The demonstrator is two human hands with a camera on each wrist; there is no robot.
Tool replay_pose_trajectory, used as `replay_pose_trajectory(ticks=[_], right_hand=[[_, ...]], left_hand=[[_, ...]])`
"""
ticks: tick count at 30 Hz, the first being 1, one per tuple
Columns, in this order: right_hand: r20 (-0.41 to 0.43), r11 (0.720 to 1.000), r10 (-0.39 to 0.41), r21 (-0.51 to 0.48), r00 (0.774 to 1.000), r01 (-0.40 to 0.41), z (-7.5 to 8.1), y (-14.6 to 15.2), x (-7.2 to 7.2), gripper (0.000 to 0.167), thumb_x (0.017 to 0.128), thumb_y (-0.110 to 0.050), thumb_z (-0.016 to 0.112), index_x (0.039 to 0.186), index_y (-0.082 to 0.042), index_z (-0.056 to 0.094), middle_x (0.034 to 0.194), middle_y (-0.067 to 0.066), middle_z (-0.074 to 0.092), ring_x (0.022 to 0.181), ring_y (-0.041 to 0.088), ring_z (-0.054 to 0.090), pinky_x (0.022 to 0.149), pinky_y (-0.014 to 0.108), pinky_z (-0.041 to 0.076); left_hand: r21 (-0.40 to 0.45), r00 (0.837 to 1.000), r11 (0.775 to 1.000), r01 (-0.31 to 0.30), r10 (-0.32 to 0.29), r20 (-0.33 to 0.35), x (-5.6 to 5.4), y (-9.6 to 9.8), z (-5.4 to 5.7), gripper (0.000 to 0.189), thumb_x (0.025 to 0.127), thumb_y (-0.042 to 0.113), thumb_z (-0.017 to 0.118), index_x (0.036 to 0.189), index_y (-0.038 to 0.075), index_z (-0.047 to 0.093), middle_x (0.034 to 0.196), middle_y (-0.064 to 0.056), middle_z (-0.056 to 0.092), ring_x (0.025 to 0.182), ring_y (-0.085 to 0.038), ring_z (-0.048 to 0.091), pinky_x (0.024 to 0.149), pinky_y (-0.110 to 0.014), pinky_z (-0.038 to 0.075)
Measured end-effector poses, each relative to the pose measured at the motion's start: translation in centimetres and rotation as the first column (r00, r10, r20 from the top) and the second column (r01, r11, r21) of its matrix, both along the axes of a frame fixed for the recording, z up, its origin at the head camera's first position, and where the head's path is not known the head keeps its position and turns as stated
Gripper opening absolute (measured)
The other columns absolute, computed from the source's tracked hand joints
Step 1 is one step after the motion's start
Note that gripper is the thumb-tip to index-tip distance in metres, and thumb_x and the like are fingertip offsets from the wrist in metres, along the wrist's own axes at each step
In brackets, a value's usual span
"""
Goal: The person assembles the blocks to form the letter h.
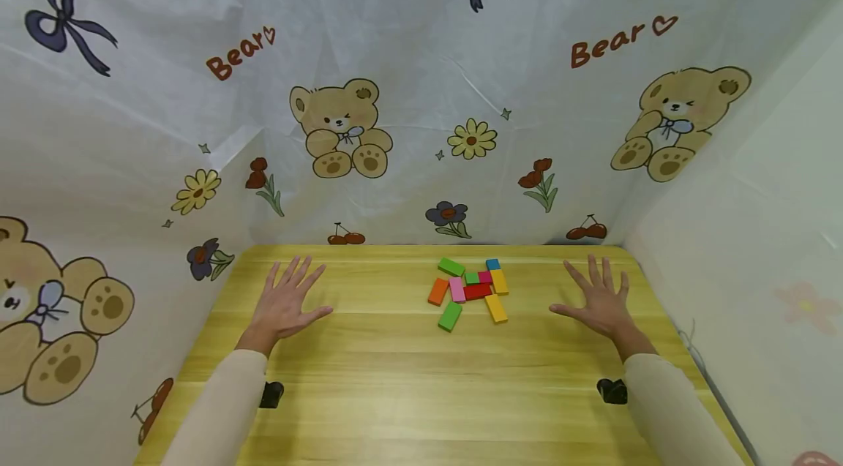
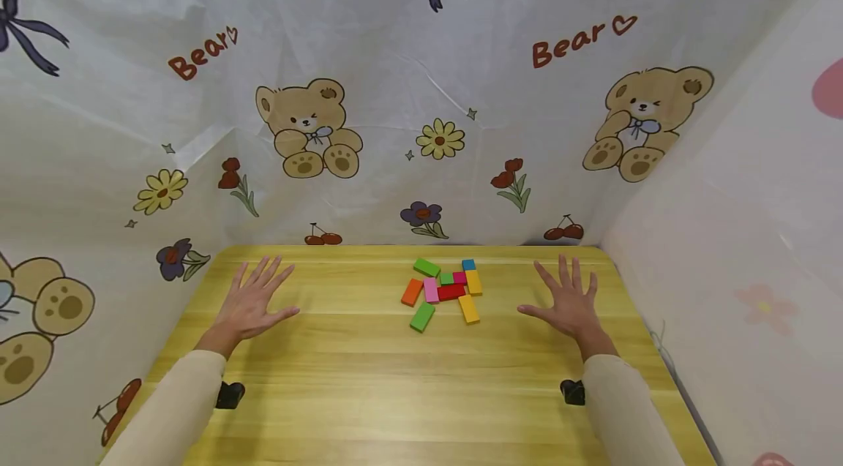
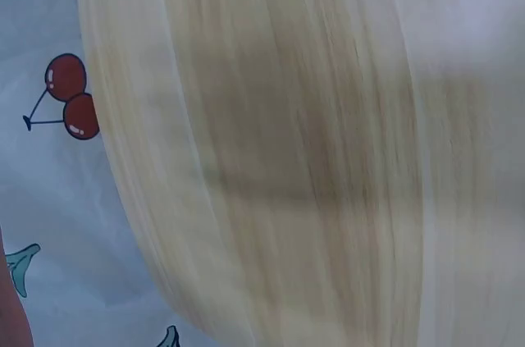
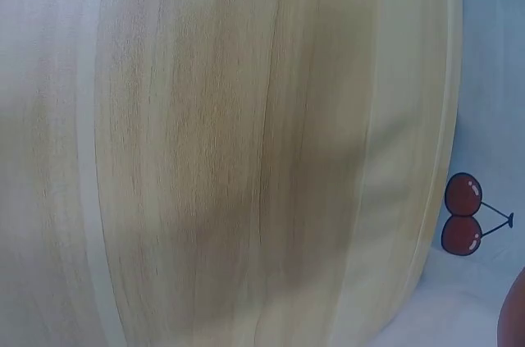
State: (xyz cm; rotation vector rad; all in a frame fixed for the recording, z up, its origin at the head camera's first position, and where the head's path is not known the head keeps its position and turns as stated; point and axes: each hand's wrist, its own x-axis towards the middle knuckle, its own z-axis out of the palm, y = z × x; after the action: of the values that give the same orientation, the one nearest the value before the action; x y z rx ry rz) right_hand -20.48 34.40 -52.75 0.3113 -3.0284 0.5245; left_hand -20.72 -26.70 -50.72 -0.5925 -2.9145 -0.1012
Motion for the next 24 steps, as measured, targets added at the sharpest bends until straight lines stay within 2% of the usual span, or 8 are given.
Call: replay_pose_trajectory(ticks=[4,10,15,19,24], right_hand=[[-0.004,1.000,0.004,-0.007,1.000,-0.004,0.0,0.1,0.2,0.098,0.081,-0.064,0.063,0.156,-0.021,0.016,0.157,0.026,-0.008,0.141,0.044,-0.019,0.101,0.069,-0.017],[-0.020,1.000,0.010,0.005,1.000,-0.009,-0.1,0.0,0.0,0.099,0.079,-0.063,0.065,0.156,-0.022,0.018,0.158,0.024,-0.003,0.142,0.050,-0.001,0.102,0.071,-0.012],[-0.015,1.000,0.012,0.001,1.000,-0.012,-0.3,-0.4,-0.1,0.100,0.077,-0.064,0.066,0.155,-0.021,0.021,0.158,0.025,0.003,0.141,0.050,0.004,0.102,0.072,-0.008],[-0.012,1.000,0.021,-0.006,1.000,-0.021,-0.4,-1.1,-0.1,0.098,0.077,-0.063,0.068,0.154,-0.020,0.024,0.158,0.025,0.006,0.141,0.050,0.005,0.103,0.071,-0.008],[-0.026,0.998,0.052,-0.016,0.998,-0.053,-0.6,-2.3,-0.1,0.097,0.076,-0.062,0.069,0.153,-0.018,0.029,0.157,0.025,0.012,0.140,0.049,0.009,0.103,0.071,-0.004]], left_hand=[[-0.001,1.000,1.000,0.020,-0.020,-0.002,-0.5,1.0,0.1,0.087,0.083,0.069,0.054,0.150,0.017,0.036,0.156,-0.016,0.026,0.143,-0.036,0.020,0.113,-0.057,0.003],[-0.003,0.998,0.999,0.050,-0.049,0.048,-1.4,3.0,0.3,0.086,0.085,0.066,0.055,0.152,0.018,0.033,0.158,-0.015,0.022,0.144,-0.035,0.017,0.114,-0.055,0.000],[0.001,0.994,0.996,0.090,-0.090,0.061,-2.1,4.9,-0.4,0.084,0.086,0.065,0.055,0.152,0.018,0.032,0.158,-0.014,0.021,0.145,-0.034,0.016,0.114,-0.055,0.000],[0.084,0.989,0.988,0.128,-0.133,0.058,-2.3,6.8,-1.3,0.083,0.085,0.061,0.059,0.151,0.017,0.035,0.158,-0.014,0.022,0.145,-0.034,0.018,0.114,-0.055,0.002],[0.182,0.977,0.966,0.182,-0.199,0.078,-2.2,9.3,-2.5,0.077,0.085,0.056,0.063,0.148,0.018,0.041,0.158,-0.013,0.023,0.144,-0.035,0.019,0.113,-0.057,0.004]])
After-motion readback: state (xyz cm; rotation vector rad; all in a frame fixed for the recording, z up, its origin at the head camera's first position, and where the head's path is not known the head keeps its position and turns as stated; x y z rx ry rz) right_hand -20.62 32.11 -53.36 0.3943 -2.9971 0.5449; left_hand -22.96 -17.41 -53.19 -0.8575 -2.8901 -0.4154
